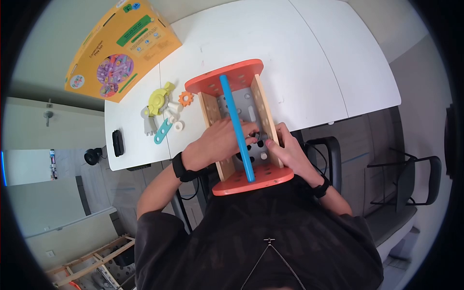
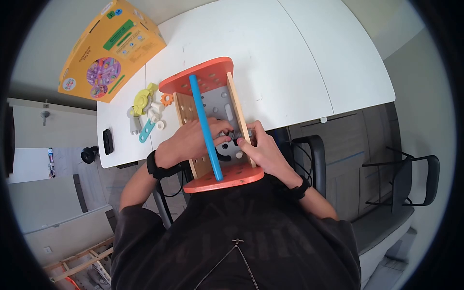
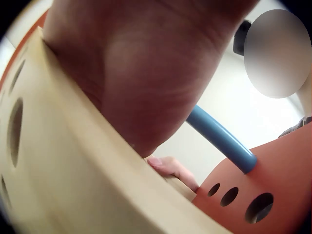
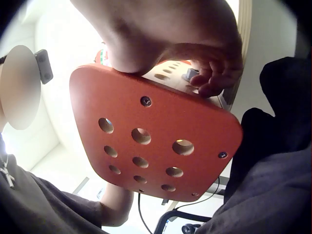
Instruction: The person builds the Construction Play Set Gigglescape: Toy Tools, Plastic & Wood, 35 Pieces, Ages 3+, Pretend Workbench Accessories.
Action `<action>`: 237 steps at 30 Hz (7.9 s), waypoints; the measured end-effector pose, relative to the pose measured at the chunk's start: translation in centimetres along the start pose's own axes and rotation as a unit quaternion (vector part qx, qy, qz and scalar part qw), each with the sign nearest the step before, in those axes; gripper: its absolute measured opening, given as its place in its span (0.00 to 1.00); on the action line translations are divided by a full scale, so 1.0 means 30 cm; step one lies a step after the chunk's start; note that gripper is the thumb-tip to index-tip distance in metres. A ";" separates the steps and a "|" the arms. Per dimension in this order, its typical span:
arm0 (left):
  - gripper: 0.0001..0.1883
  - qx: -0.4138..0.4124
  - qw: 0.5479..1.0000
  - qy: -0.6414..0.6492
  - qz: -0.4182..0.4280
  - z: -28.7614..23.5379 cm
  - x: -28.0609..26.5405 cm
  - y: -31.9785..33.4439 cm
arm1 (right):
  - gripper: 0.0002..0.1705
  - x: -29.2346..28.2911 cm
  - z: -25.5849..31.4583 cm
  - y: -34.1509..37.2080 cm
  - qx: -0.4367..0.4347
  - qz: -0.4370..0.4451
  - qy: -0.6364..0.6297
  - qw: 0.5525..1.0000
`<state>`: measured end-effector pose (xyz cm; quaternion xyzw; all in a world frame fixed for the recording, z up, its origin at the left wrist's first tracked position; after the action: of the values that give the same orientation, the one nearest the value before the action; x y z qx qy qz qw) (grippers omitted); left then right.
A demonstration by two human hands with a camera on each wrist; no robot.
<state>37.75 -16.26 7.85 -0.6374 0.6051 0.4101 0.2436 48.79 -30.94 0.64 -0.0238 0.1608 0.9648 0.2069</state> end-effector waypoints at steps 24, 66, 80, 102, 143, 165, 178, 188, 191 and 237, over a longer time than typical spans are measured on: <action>0.15 0.054 0.996 -0.070 0.013 0.011 0.042 -0.010 | 0.28 0.002 0.015 0.004 0.009 0.006 -0.002 1.000; 0.20 -0.026 0.990 -0.049 0.128 0.028 0.055 -0.029 | 0.31 -0.003 -0.003 0.005 -0.006 -0.011 0.009 1.000; 0.17 -0.053 0.990 0.027 0.125 0.002 0.011 -0.039 | 0.41 -0.002 0.035 0.018 -0.019 0.000 0.023 1.000; 0.18 -0.016 0.988 -0.010 0.155 0.036 0.061 -0.054 | 0.42 0.001 0.037 0.023 -0.008 0.010 0.011 1.000; 0.22 -0.105 0.973 0.055 0.197 0.023 0.051 -0.051 | 0.40 0.002 0.031 0.018 -0.016 0.016 0.001 1.000; 0.23 -0.071 0.983 0.088 0.142 0.077 0.090 -0.061 | 0.40 -0.001 0.027 0.015 -0.016 0.013 0.017 1.000; 0.24 -0.090 0.977 0.080 0.176 0.071 0.086 -0.070 | 0.40 -0.001 0.030 0.018 -0.012 0.011 0.011 1.000; 0.23 -0.128 0.973 0.087 0.173 0.030 0.048 -0.059 | 0.39 -0.001 0.033 0.016 -0.014 0.012 0.011 1.000; 0.23 -0.089 0.977 0.069 0.182 0.057 0.079 -0.073 | 0.40 -0.001 0.025 0.014 -0.019 0.009 0.018 1.000; 0.25 -0.129 0.965 0.098 0.206 0.054 0.080 -0.078 | 0.40 0.000 0.025 0.014 -0.017 0.013 0.014 1.000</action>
<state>39.50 -15.98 4.57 -0.5620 0.6865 0.4613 0.0093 48.63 -31.04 1.48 -0.0385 0.1474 0.9695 0.1918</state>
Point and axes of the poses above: each hand's wrist, its own y-axis away from the middle knuckle, its own x-axis out of the palm, z = x × y, the point moved 6 cm from there along -y, towards the middle knuckle, and after that the axes turned 4 degrees about -z, right-handed, at the moved point
